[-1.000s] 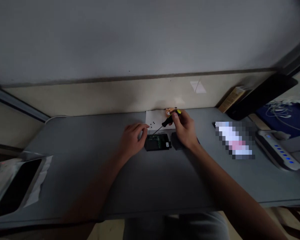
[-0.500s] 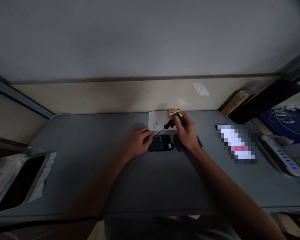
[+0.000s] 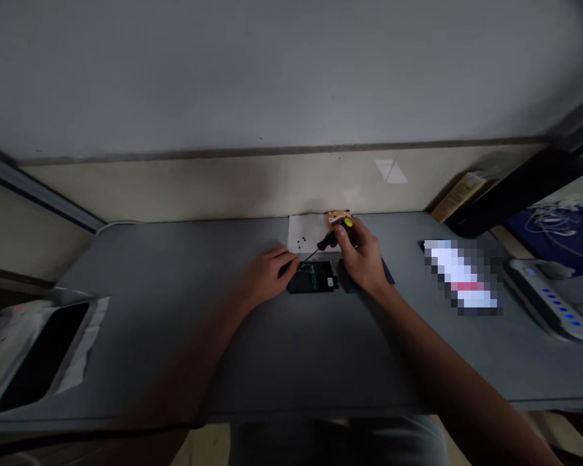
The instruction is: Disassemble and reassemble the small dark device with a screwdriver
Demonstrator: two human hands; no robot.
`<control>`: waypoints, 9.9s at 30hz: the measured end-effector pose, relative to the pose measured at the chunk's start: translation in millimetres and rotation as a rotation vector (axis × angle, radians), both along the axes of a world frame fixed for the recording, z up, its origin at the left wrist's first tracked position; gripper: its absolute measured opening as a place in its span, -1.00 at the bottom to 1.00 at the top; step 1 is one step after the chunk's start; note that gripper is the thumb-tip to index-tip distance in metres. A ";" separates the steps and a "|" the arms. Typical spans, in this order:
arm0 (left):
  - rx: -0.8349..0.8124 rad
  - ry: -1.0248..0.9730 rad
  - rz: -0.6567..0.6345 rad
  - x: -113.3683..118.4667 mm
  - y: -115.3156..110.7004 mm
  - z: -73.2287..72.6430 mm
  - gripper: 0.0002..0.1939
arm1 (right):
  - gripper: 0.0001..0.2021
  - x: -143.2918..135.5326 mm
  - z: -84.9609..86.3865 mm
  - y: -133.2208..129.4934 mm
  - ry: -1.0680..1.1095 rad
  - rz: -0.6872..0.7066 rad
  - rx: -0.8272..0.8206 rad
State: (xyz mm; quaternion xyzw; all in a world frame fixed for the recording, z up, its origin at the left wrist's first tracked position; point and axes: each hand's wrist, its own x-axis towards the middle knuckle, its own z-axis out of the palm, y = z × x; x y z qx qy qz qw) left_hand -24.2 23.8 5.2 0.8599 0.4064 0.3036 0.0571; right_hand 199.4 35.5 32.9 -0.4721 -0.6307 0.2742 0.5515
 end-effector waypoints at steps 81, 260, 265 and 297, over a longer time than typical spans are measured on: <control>-0.149 -0.027 -0.004 -2.2 1.2 2.0 -0.72 | -0.34 -46.4 12.0 4.7 0.562 0.241 -0.168; 0.075 -0.338 0.062 24.7 -39.9 -17.9 -0.86 | -0.51 26.1 -28.5 15.3 0.789 -0.106 -0.270; 0.027 -0.463 0.088 25.8 -47.1 -21.7 -0.88 | -0.51 27.2 -24.3 5.3 0.818 -0.118 -0.290; 0.040 -0.277 0.105 33.2 -73.7 -16.9 -0.76 | -0.54 41.6 -19.7 -34.6 0.932 -0.034 -0.348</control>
